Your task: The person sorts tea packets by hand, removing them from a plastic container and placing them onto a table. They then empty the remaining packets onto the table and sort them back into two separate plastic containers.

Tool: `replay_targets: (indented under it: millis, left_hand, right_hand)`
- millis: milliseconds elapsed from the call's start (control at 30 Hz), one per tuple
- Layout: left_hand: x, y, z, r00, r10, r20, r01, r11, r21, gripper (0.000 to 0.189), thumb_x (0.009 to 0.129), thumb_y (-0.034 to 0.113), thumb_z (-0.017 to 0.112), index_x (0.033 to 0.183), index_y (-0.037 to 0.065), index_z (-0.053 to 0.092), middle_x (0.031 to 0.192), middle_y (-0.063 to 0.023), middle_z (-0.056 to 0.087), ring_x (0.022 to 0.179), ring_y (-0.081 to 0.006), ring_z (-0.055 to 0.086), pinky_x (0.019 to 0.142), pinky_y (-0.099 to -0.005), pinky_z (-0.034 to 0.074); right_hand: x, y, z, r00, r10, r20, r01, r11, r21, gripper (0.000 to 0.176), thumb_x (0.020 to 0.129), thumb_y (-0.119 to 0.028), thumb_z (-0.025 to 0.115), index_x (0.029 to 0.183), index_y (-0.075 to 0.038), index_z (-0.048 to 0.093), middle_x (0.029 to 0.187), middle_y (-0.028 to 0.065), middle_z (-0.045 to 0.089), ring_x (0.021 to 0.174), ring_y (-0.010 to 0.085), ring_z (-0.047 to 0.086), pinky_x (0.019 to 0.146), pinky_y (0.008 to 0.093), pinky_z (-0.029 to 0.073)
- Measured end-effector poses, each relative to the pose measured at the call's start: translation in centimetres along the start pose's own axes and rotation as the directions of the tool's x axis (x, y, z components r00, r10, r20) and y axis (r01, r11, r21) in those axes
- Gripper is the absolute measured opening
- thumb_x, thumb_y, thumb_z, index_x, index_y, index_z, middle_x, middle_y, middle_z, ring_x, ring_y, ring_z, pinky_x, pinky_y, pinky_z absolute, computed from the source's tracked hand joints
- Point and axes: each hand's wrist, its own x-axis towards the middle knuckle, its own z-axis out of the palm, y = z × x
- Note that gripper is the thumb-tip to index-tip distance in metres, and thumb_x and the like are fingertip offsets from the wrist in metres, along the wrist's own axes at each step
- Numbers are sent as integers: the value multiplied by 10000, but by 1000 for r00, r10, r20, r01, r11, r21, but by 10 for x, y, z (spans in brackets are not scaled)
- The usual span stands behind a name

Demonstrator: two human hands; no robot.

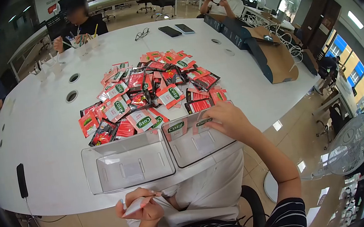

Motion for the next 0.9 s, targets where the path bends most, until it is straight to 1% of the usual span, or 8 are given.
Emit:
replay_targets:
  millis: [300,467,533,633,667,767,800,900]
  left_hand:
    - [-2,-19,2,975,202,93,-209,975,78,374,997,95,418,1282,113,176,774,-177,560,405,-125,459,375,-227,415]
    - [-19,-20,-10,997,65,52,-68,996,63,429,961,146,538,1229,142,203,767,-176,550,459,-149,487,399,-236,478]
    - [-25,-26,-23,982,40,186,-34,999,-37,323,978,246,495,1179,85,300,763,-181,544,514,-167,525,427,-280,509]
    - [-33,-29,-30,992,-84,95,102,974,-201,600,974,495,257,951,-57,489,758,-224,533,658,-221,584,555,-426,562]
    - [-42,-32,-39,955,-278,106,298,882,-365,665,959,511,227,929,-91,507,753,-237,534,679,-231,590,605,-476,565]
    - [-66,-36,-46,870,-474,135,483,766,-424,742,889,459,330,964,-260,499,799,-316,559,705,-262,615,874,-634,466]
    - [-57,-15,-37,831,-548,97,553,833,-29,768,875,458,343,960,-291,491,810,-326,561,723,-271,624,910,-654,432]
    - [-33,-31,-29,984,-36,175,50,996,-73,466,880,278,606,1179,37,343,814,-224,642,577,-233,629,557,-359,472]
  right_hand:
    - [19,0,-7,995,25,-101,-34,995,-90,418,605,-167,824,911,-100,547,891,37,539,925,251,540,735,355,442]
    - [32,14,-11,988,74,133,-69,997,-45,490,602,-192,837,968,-107,523,920,44,541,915,242,535,777,357,426]
    - [34,19,-9,990,51,134,-50,999,-11,464,602,-206,838,938,-105,535,889,47,555,902,246,547,764,364,430]
    - [42,21,-9,980,26,196,-45,994,96,401,613,-214,838,880,-89,567,840,50,590,846,245,574,729,360,443]
    - [42,21,-9,972,25,232,-58,989,139,377,618,-214,838,859,-81,580,824,51,604,821,243,585,715,356,449]
    - [41,36,2,970,1,243,-98,916,388,307,639,-183,847,849,-94,640,791,11,613,739,155,571,655,296,438]
    - [44,34,-4,952,66,298,-184,903,387,284,654,-139,837,861,-66,658,800,6,634,724,131,569,650,271,448]
    - [46,37,-4,928,66,368,-219,893,392,259,669,-95,816,869,-52,657,791,14,635,718,129,564,670,270,457]
